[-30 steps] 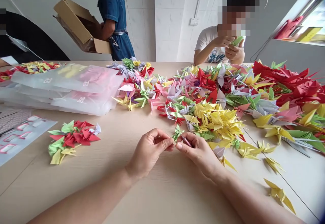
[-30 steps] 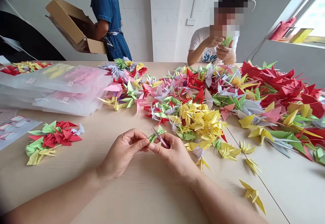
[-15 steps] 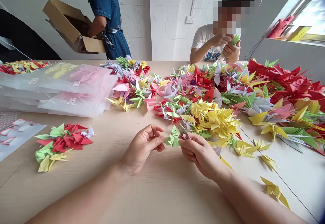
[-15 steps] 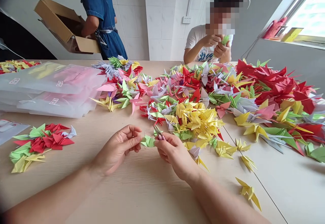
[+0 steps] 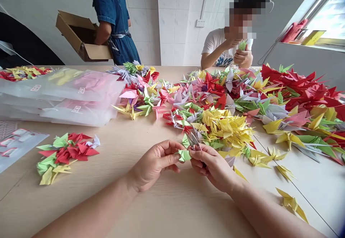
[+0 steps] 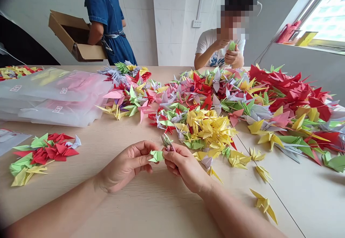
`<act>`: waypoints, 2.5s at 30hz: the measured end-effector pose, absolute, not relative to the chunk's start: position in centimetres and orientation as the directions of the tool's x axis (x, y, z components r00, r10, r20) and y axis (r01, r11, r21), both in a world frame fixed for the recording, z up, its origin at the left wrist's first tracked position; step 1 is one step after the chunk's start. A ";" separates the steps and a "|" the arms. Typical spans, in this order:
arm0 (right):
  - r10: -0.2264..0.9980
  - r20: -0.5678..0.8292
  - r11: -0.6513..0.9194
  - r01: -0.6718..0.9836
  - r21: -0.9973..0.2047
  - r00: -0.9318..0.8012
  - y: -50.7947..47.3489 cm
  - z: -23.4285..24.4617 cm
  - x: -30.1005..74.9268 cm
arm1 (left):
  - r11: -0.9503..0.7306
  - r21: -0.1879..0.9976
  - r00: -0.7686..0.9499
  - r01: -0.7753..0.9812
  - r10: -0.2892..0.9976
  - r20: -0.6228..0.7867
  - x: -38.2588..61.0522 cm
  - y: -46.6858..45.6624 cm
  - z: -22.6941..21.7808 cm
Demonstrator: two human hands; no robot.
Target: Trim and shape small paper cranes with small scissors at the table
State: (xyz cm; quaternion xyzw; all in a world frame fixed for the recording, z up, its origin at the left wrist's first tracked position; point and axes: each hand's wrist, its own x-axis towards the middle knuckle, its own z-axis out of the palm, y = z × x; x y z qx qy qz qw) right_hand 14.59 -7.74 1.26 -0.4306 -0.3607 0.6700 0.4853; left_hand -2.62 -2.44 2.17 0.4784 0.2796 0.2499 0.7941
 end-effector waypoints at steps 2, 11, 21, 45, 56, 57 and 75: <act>0.963 -0.220 -0.259 -0.320 -0.911 -0.153 -7.7 1.3 14.5 | 0.464 0.870 0.719 -0.164 0.660 -0.216 -2.6 -2.4 2.3; 0.967 -0.188 -0.222 -0.208 -0.953 -0.174 -7.8 1.4 14.3 | 0.499 0.845 0.727 -0.194 0.651 -0.217 -2.4 -2.6 2.5; 0.957 -0.193 -0.224 -0.128 -0.966 -0.219 -7.9 1.5 14.2 | 0.255 0.945 0.703 -0.204 0.710 -0.040 -2.2 -3.1 2.8; 0.988 -0.060 -0.031 0.197 -0.980 -0.144 -7.9 1.7 14.0 | 0.267 0.917 0.580 -0.296 0.813 -0.049 -3.3 -0.9 2.2; 0.989 -0.035 0.039 0.472 -0.881 -0.147 -7.9 1.9 14.0 | 0.313 0.914 0.600 -0.260 0.794 -0.101 -3.4 -1.0 2.1; 0.989 -0.034 0.042 0.483 -0.874 -0.147 -7.9 1.9 14.0 | 0.309 0.916 0.603 -0.257 0.792 -0.098 -3.4 -1.0 2.1; 0.991 0.012 0.083 0.533 -0.842 -0.135 -8.1 1.9 13.9 | 0.285 0.930 0.621 -0.234 0.779 -0.082 -3.4 -1.0 2.0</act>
